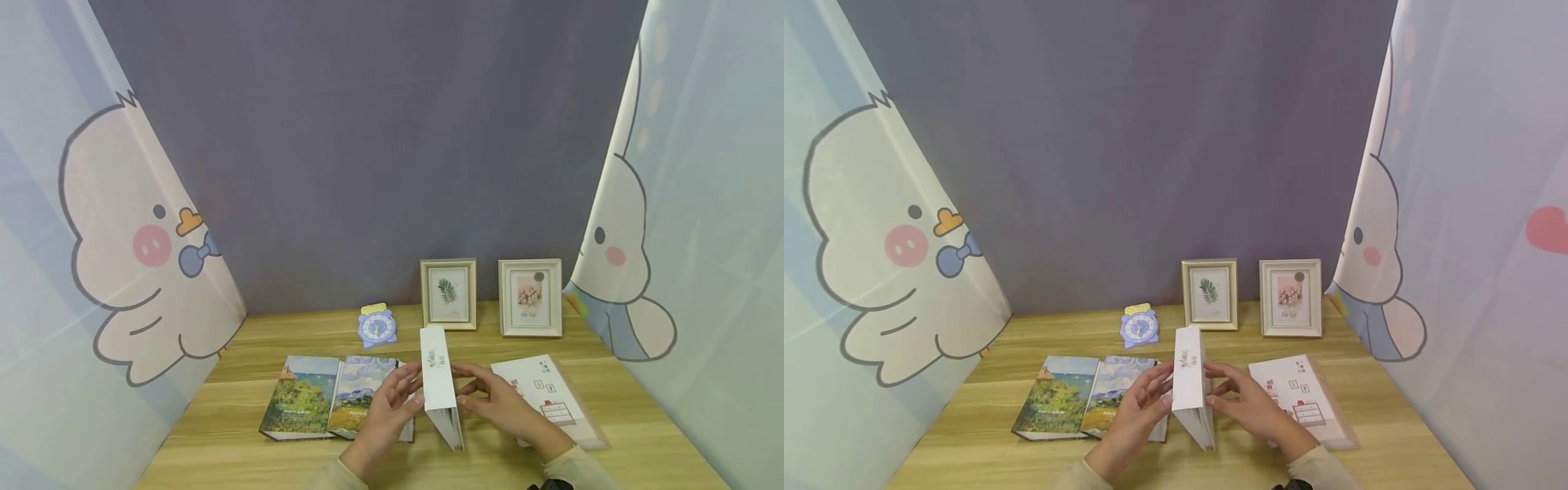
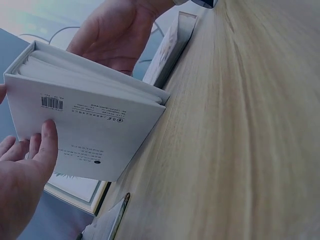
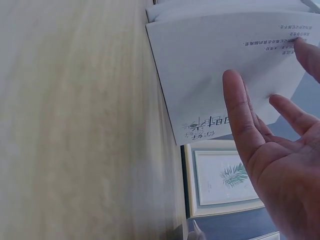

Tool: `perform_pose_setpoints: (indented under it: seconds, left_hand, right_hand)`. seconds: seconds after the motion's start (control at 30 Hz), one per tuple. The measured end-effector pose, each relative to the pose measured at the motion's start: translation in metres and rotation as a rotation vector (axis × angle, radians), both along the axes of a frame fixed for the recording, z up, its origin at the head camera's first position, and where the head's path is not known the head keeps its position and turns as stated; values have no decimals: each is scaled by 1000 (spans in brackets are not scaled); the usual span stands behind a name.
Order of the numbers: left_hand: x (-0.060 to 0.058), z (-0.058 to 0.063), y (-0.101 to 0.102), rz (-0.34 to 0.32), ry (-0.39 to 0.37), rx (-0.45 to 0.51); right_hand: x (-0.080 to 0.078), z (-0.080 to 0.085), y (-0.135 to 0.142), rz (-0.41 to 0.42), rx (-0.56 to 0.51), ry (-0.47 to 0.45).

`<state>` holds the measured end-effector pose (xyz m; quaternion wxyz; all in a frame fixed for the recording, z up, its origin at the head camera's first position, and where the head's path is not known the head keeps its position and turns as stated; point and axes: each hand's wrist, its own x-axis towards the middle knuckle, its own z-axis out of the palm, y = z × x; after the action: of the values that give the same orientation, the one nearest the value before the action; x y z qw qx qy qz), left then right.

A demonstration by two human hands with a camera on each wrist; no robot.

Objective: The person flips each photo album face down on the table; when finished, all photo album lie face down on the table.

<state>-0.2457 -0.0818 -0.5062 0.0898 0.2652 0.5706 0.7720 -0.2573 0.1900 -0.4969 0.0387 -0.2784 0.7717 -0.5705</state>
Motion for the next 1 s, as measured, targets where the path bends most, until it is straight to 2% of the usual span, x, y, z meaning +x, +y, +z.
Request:
perform_pose_setpoints:
  seconds: [0.2, 0.37, 0.6, 0.83, 1.0]
  left_hand:
    - [1, -2, 0, 2, -9, -6]
    - [1, -3, 0, 27, -14, -35]
    - [3, -2, -2, 41, -33, -17]
    - [2, -4, -2, 2, -21, -28]
    - [0, -7, 0, -29, 47, -65]
  right_hand:
    - [-1, -2, 0, 27, -57, -40]
    - [0, -2, 0, 47, -68, -61]
    - [2, -1, -3, 52, -77, -80]
    - [2, -2, -1, 95, -115, -85]
    - [2, 0, 3, 136, -158, -85]
